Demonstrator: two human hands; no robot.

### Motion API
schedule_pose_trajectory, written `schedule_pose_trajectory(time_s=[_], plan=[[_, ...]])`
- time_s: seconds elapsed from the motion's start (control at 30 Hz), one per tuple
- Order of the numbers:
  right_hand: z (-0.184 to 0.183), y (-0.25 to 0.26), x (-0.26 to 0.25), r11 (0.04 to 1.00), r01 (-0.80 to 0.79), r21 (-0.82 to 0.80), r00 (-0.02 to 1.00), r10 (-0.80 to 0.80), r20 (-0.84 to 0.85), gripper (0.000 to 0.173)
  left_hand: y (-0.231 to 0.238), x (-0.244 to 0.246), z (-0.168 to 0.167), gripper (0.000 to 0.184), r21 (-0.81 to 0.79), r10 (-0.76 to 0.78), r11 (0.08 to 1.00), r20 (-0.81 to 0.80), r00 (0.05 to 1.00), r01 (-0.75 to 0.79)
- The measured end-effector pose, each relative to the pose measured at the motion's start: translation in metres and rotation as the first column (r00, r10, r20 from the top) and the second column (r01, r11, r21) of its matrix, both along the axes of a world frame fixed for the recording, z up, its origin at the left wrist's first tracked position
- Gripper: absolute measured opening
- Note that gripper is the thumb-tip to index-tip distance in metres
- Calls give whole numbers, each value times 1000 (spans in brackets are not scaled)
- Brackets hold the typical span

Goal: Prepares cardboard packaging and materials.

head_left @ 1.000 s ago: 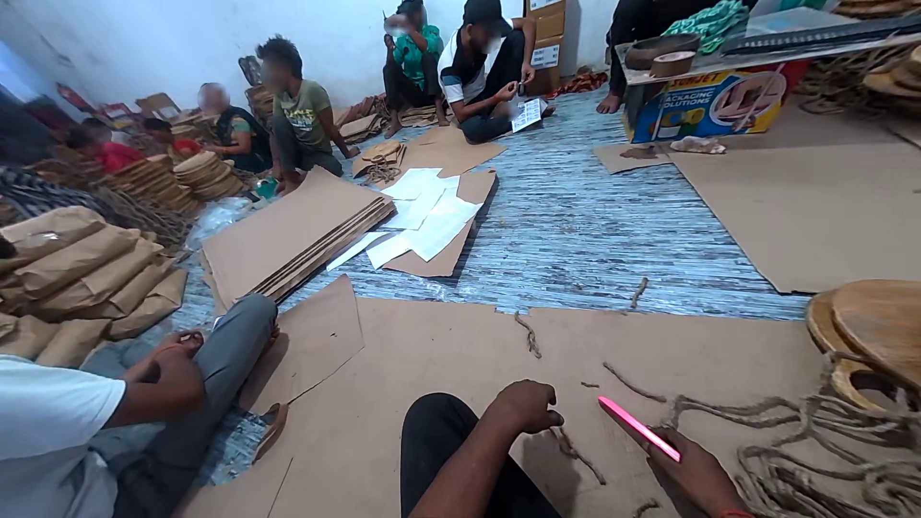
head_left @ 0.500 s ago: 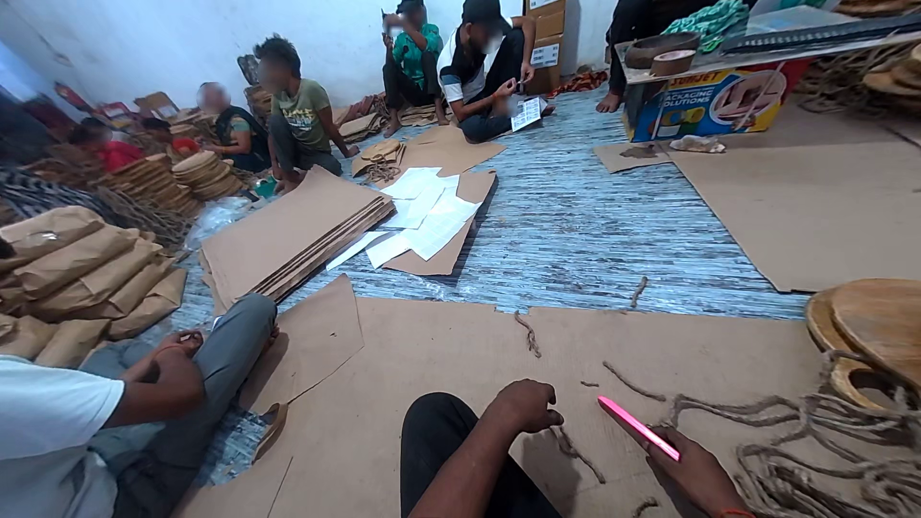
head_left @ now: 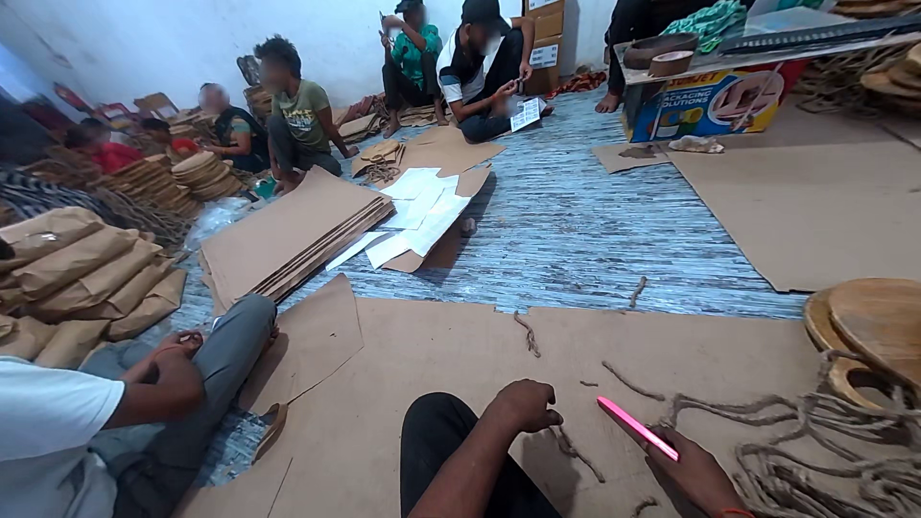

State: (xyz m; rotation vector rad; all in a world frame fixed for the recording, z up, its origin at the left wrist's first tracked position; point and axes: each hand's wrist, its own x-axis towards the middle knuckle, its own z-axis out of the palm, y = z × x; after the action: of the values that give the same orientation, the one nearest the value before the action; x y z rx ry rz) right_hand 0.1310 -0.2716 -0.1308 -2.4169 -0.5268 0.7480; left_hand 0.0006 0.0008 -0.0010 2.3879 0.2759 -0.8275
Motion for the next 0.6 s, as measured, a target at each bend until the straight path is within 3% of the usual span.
schedule_pose_trajectory(time_s=[0.6], plan=[[1,2,0,1000,26,-1,999,-26,-23,38,1,0,1,47,-9,0,1000,-1,1000,0]])
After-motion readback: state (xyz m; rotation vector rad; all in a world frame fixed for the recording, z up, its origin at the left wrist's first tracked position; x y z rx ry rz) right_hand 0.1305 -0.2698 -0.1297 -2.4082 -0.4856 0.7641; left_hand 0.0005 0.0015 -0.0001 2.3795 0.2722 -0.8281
